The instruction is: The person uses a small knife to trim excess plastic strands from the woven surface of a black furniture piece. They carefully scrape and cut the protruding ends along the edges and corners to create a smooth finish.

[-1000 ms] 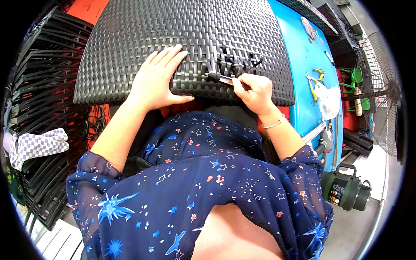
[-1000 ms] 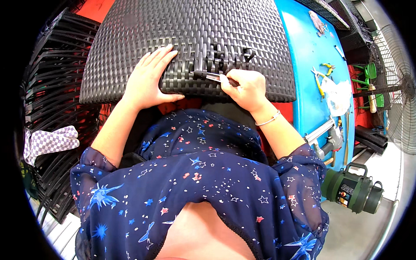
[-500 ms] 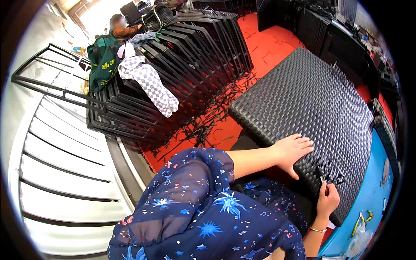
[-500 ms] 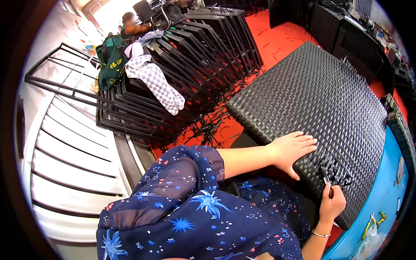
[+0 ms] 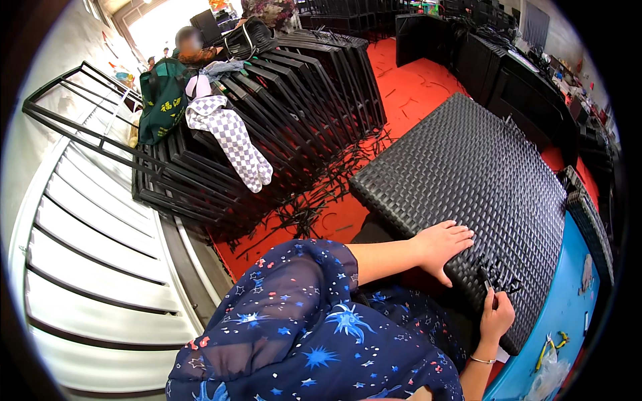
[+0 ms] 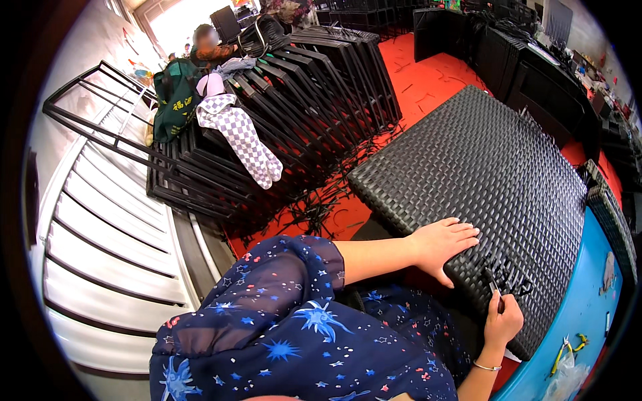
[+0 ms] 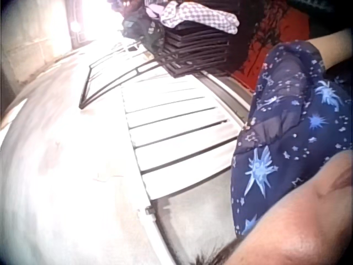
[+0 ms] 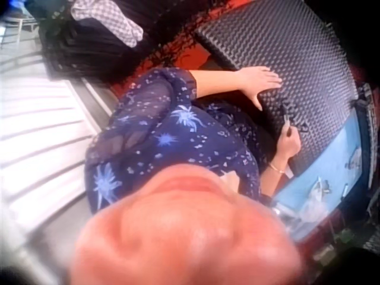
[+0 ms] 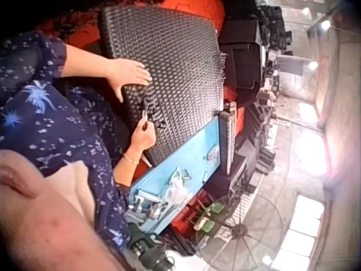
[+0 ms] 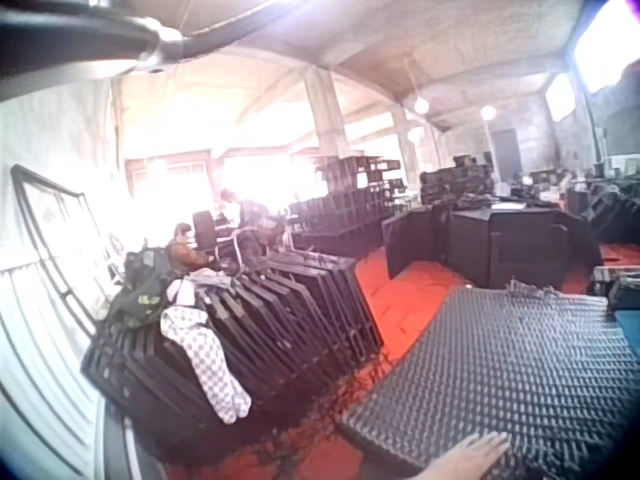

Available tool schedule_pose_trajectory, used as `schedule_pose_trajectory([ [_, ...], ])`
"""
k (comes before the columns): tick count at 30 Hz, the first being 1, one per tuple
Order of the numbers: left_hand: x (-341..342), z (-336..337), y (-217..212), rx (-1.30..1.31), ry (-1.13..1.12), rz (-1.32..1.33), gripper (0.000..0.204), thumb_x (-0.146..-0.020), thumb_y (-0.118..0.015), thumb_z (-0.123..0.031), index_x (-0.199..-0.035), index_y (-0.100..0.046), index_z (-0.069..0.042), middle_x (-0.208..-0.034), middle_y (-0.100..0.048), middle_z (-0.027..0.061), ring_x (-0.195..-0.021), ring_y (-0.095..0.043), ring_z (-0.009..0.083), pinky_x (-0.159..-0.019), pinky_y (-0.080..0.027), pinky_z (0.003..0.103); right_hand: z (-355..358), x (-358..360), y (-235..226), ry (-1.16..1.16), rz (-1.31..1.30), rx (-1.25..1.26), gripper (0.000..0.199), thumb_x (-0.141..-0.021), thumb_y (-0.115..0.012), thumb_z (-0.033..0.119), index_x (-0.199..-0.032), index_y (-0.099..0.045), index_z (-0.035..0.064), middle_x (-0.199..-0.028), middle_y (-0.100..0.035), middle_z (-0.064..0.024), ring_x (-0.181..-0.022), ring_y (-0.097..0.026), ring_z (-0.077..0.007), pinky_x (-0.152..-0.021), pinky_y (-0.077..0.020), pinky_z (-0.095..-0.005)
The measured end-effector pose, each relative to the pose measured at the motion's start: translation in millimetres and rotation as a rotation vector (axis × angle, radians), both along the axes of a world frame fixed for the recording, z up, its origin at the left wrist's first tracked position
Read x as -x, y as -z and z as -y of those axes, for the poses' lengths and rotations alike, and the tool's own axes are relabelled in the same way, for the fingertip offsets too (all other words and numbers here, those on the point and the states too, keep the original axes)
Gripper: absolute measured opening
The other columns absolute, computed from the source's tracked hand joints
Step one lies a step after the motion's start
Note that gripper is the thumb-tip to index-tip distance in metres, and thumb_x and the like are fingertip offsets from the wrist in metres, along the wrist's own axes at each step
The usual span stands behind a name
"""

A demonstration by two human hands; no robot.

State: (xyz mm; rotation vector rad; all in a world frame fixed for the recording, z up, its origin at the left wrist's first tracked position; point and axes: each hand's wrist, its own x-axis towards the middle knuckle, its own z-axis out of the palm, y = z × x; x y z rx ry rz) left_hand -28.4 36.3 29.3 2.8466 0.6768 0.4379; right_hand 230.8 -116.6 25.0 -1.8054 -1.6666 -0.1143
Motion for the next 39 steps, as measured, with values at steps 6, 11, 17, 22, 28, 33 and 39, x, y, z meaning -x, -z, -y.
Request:
schedule_pose_trajectory([
  [6,-1,2,-3,0.029,0.001,0.001,0.113,-0.069,-0.076,-0.069,-0.15,-0.04,0.002,-0.161,-0.035,0.0186,-0.151,-0.029,0.0314,-0.125,-0.02,0.047,1,2,-3,0.012,0.001,0.006,0.04,-0.095,-0.068,0.029,-0.069,-0.051,0.0027,-0.061,-0.048,-0.0129,-0.053,-0.047,-0.0294,-0.053,-0.036,-0.0413],
  [11,-1,4,-3,-0.003,-0.017,-0.023,0.114,-0.07,-0.076,-0.071,-0.15,-0.039,0.001,-0.16,-0.037,0.0185,-0.151,-0.031,0.0318,-0.124,-0.021,0.048,-1,5,-5,0.012,-0.029,-0.002,0.04,-0.095,-0.068,0.029,-0.07,-0.052,0.0019,-0.061,-0.049,-0.0144,-0.053,-0.048,-0.0302,-0.053,-0.0367,-0.0419],
  [17,-5,5,-3,-0.013,-0.024,-0.002,0.115,-0.07,-0.075,-0.073,-0.15,-0.039,0.0,-0.158,-0.039,0.0185,-0.15,-0.032,0.0321,-0.124,-0.023,0.048,-2,1,-3,0.028,-0.001,-0.029,0.041,-0.093,-0.07,0.03,-0.068,-0.052,0.0033,-0.06,-0.05,-0.0129,-0.052,-0.05,-0.0307,-0.052,-0.0365,-0.0414],
  [22,-10,12,-3,-0.005,-0.033,-0.013,0.114,-0.071,-0.073,-0.073,-0.151,-0.038,0.001,-0.159,-0.038,0.0189,-0.15,-0.031,0.0325,-0.124,-0.022,0.048,0,-7,-4,0.038,-0.006,0.001,0.042,-0.093,-0.07,0.031,-0.067,-0.052,0.0034,-0.059,-0.05,-0.0133,-0.052,-0.05,-0.0307,-0.052,-0.0365,-0.0414],
  [28,-8,14,-4,-0.016,-0.041,-0.032,0.112,-0.072,-0.072,-0.073,-0.15,-0.04,0.001,-0.159,-0.037,0.0193,-0.151,-0.03,0.0327,-0.124,-0.022,0.049,0,-4,-4,0.026,-0.007,-0.025,0.041,-0.093,-0.07,0.031,-0.068,-0.054,0.0033,-0.06,-0.05,-0.014,-0.053,-0.05,-0.0315,-0.052,-0.0372,-0.0414],
  [33,-10,13,-6,0.002,-0.023,-0.016,0.108,-0.072,-0.074,-0.07,-0.147,-0.043,0.0,-0.157,-0.039,0.0199,-0.149,-0.033,0.0343,-0.123,-0.023,0.049,4,-3,-14,0.062,0.006,0.051,0.041,-0.091,-0.072,0.031,-0.068,-0.054,0.0022,-0.061,-0.052,-0.0156,-0.054,-0.052,-0.0332,-0.053,-0.0389,-0.0425],
  [39,-9,12,-22,-0.018,-0.026,-0.004,0.101,-0.071,-0.078,-0.067,-0.142,-0.048,-0.002,-0.152,-0.044,0.0193,-0.142,-0.041,0.0366,-0.118,-0.031,0.049,-18,5,-42,0.075,0.087,0.365,0.049,-0.093,-0.062,0.054,-0.077,-0.069,0.0073,-0.076,-0.069,-0.0161,-0.077,-0.069,-0.0372,-0.068,-0.0525,-0.0483],
])
